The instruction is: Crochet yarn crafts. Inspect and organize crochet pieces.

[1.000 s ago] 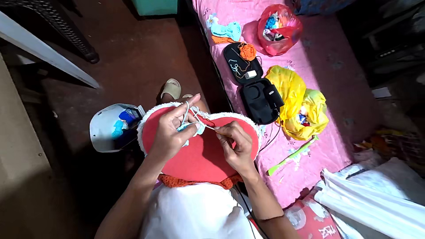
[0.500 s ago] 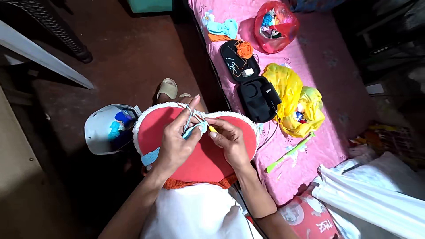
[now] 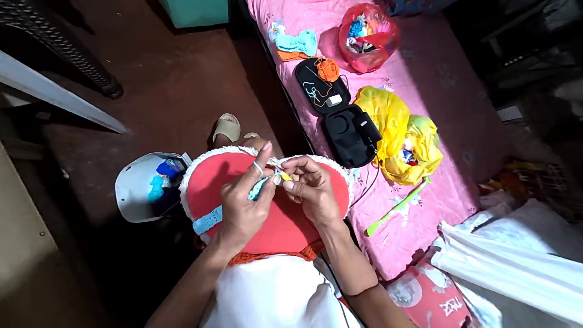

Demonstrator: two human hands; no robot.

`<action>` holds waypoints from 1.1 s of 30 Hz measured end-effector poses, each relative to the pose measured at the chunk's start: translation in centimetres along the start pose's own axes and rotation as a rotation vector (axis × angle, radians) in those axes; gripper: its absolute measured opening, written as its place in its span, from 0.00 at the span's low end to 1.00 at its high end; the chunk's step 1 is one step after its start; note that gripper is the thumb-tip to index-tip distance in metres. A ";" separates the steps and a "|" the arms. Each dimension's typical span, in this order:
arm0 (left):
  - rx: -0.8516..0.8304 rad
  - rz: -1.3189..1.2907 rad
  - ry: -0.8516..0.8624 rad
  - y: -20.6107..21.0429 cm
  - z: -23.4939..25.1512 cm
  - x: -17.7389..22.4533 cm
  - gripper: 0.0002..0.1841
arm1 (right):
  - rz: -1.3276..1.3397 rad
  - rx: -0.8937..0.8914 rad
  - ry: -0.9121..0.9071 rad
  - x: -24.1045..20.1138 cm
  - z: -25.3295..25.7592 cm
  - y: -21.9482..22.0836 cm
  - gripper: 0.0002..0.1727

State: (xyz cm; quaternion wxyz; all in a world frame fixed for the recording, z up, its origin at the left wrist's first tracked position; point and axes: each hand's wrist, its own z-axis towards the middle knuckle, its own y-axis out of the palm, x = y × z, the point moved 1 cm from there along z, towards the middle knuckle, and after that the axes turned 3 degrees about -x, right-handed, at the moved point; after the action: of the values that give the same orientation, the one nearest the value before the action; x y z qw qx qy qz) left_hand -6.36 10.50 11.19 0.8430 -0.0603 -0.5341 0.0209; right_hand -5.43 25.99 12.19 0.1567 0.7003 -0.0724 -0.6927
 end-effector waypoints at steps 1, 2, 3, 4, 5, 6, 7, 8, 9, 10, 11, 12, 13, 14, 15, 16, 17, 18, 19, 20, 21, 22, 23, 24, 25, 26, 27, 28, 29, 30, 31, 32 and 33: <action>-0.015 -0.066 -0.061 -0.3 0.2 0.2 0.30 | -0.004 0.014 -0.032 0.4 -0.1 0.0 0.14; -0.027 -0.121 -0.122 -0.7 0.5 0.4 0.32 | -0.116 0.041 -0.115 0.8 -0.3 0.0 0.14; -0.043 -0.168 -0.176 -1.0 0.8 0.5 0.33 | -0.293 0.069 -0.228 1.1 -0.5 0.0 0.13; -0.065 -0.210 -0.214 -1.3 1.1 0.6 0.33 | -0.478 0.089 -0.352 1.3 -0.6 0.0 0.11; -0.082 -0.242 -0.237 -1.6 1.4 0.6 0.33 | -0.641 0.098 -0.460 1.6 -0.6 -0.1 0.09; -0.096 -0.262 -0.248 -1.9 1.7 0.5 0.33 | -0.776 0.102 -0.546 1.7 -0.6 -0.2 0.08; -0.107 -0.281 -0.253 -2.2 1.9 0.3 0.32 | -0.874 0.104 -0.606 1.7 -0.6 -0.4 0.09; -0.113 -0.319 -0.264 -2.4 2.0 0.1 0.31 | -0.944 0.100 -0.641 1.6 -0.6 -0.6 0.09; -0.111 -0.381 -0.294 -2.6 2.1 0.0 0.29 | -0.991 0.089 -0.662 1.5 -0.7 -0.7 0.08; -0.105 -0.449 -0.336 -2.9 2.2 -0.2 0.27 | -1.004 0.072 -0.670 1.4 -0.8 -0.9 0.08; -0.104 -0.512 -0.379 -3.2 2.3 -0.3 0.26 | -0.982 0.048 -0.659 1.2 -0.9 -1.1 0.08; -0.098 -0.550 -0.408 -3.4 2.4 -0.3 0.25 | -0.919 0.020 -0.620 1.1 -1.0 -1.2 0.08; -0.107 -0.554 -0.407 -3.5 2.4 -0.4 0.24 | -0.819 -0.013 -0.545 0.9 -1.1 -1.4 0.07; -0.128 -0.522 -0.378 -3.4 2.3 -0.5 0.24 | -0.699 -0.043 -0.447 0.7 -1.1 -1.5 0.06; -0.148 -0.469 -0.336 -3.2 2.1 -0.6 0.25 | -0.572 -0.067 -0.347 0.6 -1.0 -1.5 0.06; -0.154 -0.425 -0.299 -2.8 1.9 -0.5 0.27 | -0.453 -0.087 -0.257 0.5 -0.9 -1.6 0.07; -0.158 -0.399 -0.281 -2.4 1.7 -0.3 0.29 | -0.338 -0.103 -0.182 0.5 -0.6 -1.7 0.09; -0.161 -0.383 -0.278 -2.0 1.6 0.0 0.30 | -0.215 -0.112 -0.123 0.6 -0.3 -1.7 0.11; -0.156 -0.372 -0.284 -1.6 1.4 0.4 0.31 | -0.081 -0.113 -0.072 0.7 -0.1 -1.6 0.13; -0.156 -0.363 -0.288 -1.3 1.3 0.7 0.31 | 0.044 -0.109 -0.030 0.8 0.2 -1.4 0.14; -0.157 -0.351 -0.284 -1.2 1.2 1.0 0.31 | 0.140 -0.111 0.000 0.7 0.4 -1.2 0.14; -0.160 -0.335 -0.272 -1.3 1.3 1.3 0.31 | 0.202 -0.118 0.020 0.7 0.6 -1.1 0.13; -0.157 -0.308 -0.259 -1.4 1.3 1.5 0.31 | 0.237 -0.126 0.033 0.6 0.8 -1.0 0.13; -0.155 -0.266 -0.244 -1.5 1.4 1.6 0.31 | 0.250 -0.137 0.040 0.4 1.0 -1.0 0.12; -0.152 -0.211 -0.226 -1.7 1.4 1.6 0.32 | 0.244 -0.145 0.044 0.2 1.1 -0.9 0.12; -0.147 -0.161 -0.200 -1.7 1.4 1.6 0.32 | 0.223 -0.147 0.047 0.0 1.3 -0.9 0.12; -0.142 -0.113 -0.168 -1.7 1.4 1.6 0.32 | 0.186 -0.140 0.048 -0.4 1.4 -0.7 0.12; -0.140 -0.080 -0.139 -1.6 1.4 1.5 0.32 | 0.129 -0.127 0.051 -0.7 1.4 -0.5 0.12; -0.143 -0.068 -0.118 -1.5 1.4 1.4 0.33 | 0.064 -0.113 0.049 -1.1 1.5 -0.3 0.12; -0.154 -0.077 -0.110 -1.4 1.4 1.3 0.32 | 0.000 -0.093 0.044 -1.4 1.5 -0.1 0.10; -0.177 -0.111 -0.116 -1.4 1.5 1.2 0.32 | -0.056 -0.066 0.037 -1.7 1.5 0.0 0.08; -0.216 -0.172 -0.140 -1.6 1.7 1.1 0.30 | -0.092 -0.038 0.026 -1.9 1.5 0.0 0.07; -0.251 -0.258 -0.188 -1.9 2.1 0.8 0.27 | -0.108 -0.012 0.018 -2.1 1.6 -0.1 0.06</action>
State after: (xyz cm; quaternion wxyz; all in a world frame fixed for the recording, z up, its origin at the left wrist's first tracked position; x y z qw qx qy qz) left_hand -7.93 8.84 13.06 0.7708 -0.0938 -0.6123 -0.1487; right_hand -7.06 26.55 14.13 0.1241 0.7082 -0.0288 -0.6944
